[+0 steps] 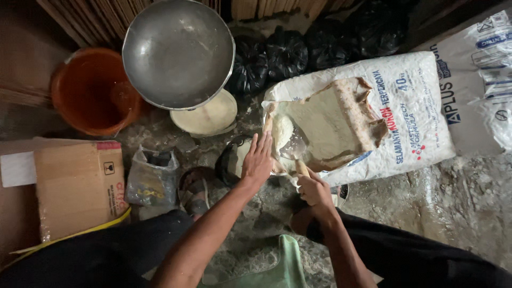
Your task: The person scoops white powder from a large sack using a trowel and transfers it into a black bucket. The person repeatedly scoops and pours the powder, occasionally adjusting the bucket with both hands.
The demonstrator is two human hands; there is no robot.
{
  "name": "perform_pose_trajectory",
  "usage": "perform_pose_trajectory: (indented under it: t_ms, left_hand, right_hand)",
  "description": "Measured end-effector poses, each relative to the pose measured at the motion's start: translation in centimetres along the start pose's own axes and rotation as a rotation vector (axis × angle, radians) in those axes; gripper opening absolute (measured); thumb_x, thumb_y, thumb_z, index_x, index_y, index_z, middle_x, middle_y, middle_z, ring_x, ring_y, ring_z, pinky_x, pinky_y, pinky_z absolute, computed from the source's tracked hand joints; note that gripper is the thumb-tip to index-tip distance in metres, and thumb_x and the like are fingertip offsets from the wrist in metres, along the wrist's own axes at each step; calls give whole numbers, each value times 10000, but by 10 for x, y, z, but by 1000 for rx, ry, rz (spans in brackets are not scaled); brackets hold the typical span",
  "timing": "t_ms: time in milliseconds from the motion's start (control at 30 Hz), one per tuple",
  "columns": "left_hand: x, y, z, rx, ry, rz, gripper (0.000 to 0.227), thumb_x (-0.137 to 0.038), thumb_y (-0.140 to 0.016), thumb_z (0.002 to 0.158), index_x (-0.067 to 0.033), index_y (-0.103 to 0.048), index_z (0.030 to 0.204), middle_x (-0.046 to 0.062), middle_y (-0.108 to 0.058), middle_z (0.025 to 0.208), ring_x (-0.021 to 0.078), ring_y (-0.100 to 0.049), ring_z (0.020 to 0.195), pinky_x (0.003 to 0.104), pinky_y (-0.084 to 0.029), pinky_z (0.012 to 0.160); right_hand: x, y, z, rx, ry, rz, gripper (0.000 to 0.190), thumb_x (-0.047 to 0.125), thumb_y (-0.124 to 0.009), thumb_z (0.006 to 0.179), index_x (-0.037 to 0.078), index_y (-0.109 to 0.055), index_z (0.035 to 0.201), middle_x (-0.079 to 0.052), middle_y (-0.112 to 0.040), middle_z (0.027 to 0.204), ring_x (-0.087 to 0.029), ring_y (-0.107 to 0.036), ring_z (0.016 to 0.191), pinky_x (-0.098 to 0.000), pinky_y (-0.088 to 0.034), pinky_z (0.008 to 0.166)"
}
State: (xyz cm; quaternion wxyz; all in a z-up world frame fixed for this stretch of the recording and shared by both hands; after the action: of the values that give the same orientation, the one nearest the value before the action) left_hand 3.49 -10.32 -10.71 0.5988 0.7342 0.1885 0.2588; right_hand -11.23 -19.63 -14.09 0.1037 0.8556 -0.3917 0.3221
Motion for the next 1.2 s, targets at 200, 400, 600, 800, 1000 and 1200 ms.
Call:
perform_pose_trajectory:
  t_ms: [200,400,600,800,1000,1200]
  left_hand:
    - [-1,5,-2,-39,12,0,661,-389,-434,829,8,-334,1348,153,-255,1457,268,-141,1380,439,-40,1170]
    - [-2,19,-4,10,10,33,641,-425,-409,852,-40,-339,1360,106,-281,1455,239,-146,1379,428,-23,1173]
    - [-12,33,-9,-63,-26,-62,626,-425,-425,857,-33,-372,1341,131,-318,1432,262,-177,1370,434,-53,1171]
    - [-13,48,-32,-209,-91,-23,720,-500,-394,876,-12,-275,1391,129,-282,1444,256,-215,1353,427,-140,1116]
    - [44,47,-61,-181,-74,-174,520,-323,-254,967,27,-296,1349,197,-307,1412,318,-304,1322,437,-184,1114]
    - [68,-30,-111,-70,-399,-46,386,-253,-382,922,-17,-520,1195,168,-490,1262,313,-412,1203,446,-278,1059]
  right_hand:
    - [36,-3,-43,45,-47,4,544,101,-607,772,111,-481,1301,-129,-479,541,-173,-433,364,-179,-286,250]
    - [57,28,-52,-95,89,-74,452,62,-623,759,33,-564,1206,-213,-596,685,-201,-532,498,-248,-402,381]
    - [101,22,-117,-113,103,-266,455,63,-629,744,55,-592,1197,-202,-525,671,-221,-508,553,-284,-412,427]
    - [106,13,-164,-69,-35,-225,463,116,-565,723,75,-629,1180,-7,-390,635,-113,-360,517,-228,-228,445]
    - [92,7,-175,26,-31,-277,551,84,-553,726,66,-578,1277,-26,-400,621,-102,-358,494,-207,-248,419]
    - [75,-37,-186,78,-131,-355,322,32,-512,743,26,-639,1039,-45,-357,608,-113,-277,465,-225,-161,402]
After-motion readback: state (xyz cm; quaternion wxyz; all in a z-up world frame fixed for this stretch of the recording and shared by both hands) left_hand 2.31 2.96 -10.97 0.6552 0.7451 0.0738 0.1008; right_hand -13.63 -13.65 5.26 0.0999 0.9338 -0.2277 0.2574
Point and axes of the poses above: each hand's wrist, its own z-axis towards the middle knuckle, its own y-axis out of the back of the hand, x = y × z, the point moved 9 cm from there along z, towards the middle knuckle
